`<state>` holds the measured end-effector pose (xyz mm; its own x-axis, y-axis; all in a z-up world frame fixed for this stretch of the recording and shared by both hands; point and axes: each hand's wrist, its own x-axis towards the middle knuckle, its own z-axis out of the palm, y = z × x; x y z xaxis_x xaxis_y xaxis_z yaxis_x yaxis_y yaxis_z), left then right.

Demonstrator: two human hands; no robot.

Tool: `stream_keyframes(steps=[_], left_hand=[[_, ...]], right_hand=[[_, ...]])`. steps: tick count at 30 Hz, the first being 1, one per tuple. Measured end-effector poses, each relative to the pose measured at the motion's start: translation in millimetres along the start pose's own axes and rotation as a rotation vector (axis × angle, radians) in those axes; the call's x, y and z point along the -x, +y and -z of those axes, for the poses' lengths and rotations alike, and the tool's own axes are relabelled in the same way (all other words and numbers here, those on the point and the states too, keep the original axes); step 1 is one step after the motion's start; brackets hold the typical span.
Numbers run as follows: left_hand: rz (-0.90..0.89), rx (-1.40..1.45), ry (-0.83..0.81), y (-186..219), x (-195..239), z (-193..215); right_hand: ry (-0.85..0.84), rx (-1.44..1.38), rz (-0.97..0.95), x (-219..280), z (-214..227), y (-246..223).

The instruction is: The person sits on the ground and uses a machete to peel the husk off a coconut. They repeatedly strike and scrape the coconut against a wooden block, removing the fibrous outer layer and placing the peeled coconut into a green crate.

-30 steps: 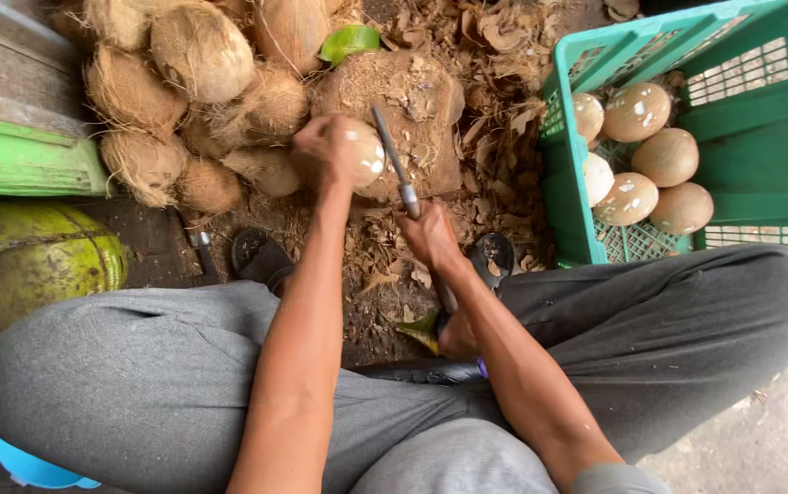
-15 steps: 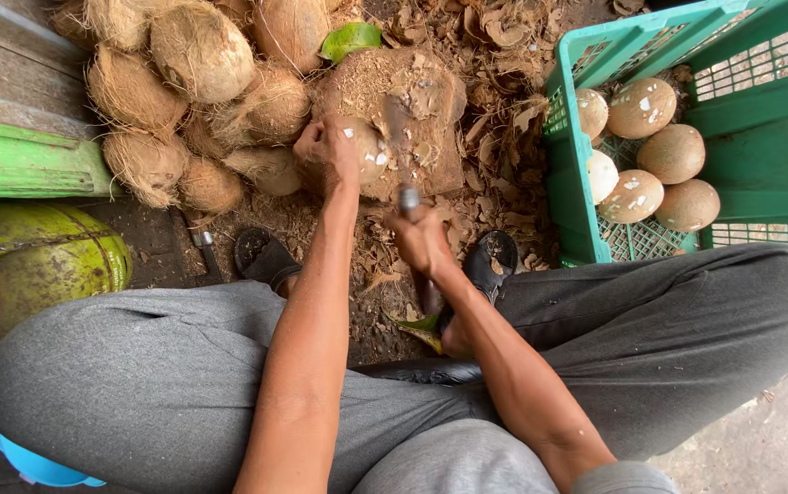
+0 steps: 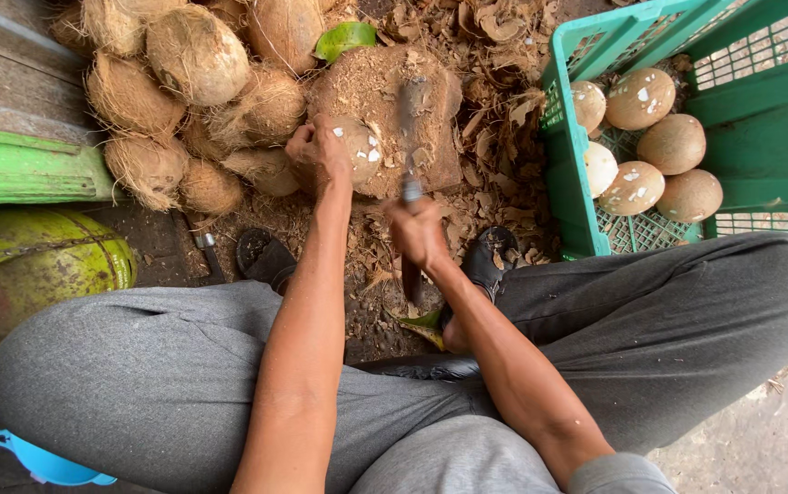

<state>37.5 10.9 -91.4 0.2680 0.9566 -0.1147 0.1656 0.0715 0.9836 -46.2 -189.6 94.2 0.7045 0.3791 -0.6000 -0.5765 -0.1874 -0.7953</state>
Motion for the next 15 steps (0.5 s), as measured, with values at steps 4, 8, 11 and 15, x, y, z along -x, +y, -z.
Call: stream_keyframes(steps=[4,8,11,15], left_hand=[[0.062,-0.207,-0.172,45.0,-2.5,21.0],[-0.140,0.008,-0.262,77.0,3.9,17.2],[0.073,-0.112,-0.371,86.2,3.4,24.8],[0.048,-0.410,-0.333,78.6,-3.4,23.0]], right_hand=[[-0.102,-0.083,-0.221,7.4,4.7,-4.2],[0.021,0.215,0.005,19.8,27.5,-20.9],[0.059,0.199,0.260,17.2,23.8,-24.4],[0.071,0.294,0.256,4.8,7.4,-17.0]])
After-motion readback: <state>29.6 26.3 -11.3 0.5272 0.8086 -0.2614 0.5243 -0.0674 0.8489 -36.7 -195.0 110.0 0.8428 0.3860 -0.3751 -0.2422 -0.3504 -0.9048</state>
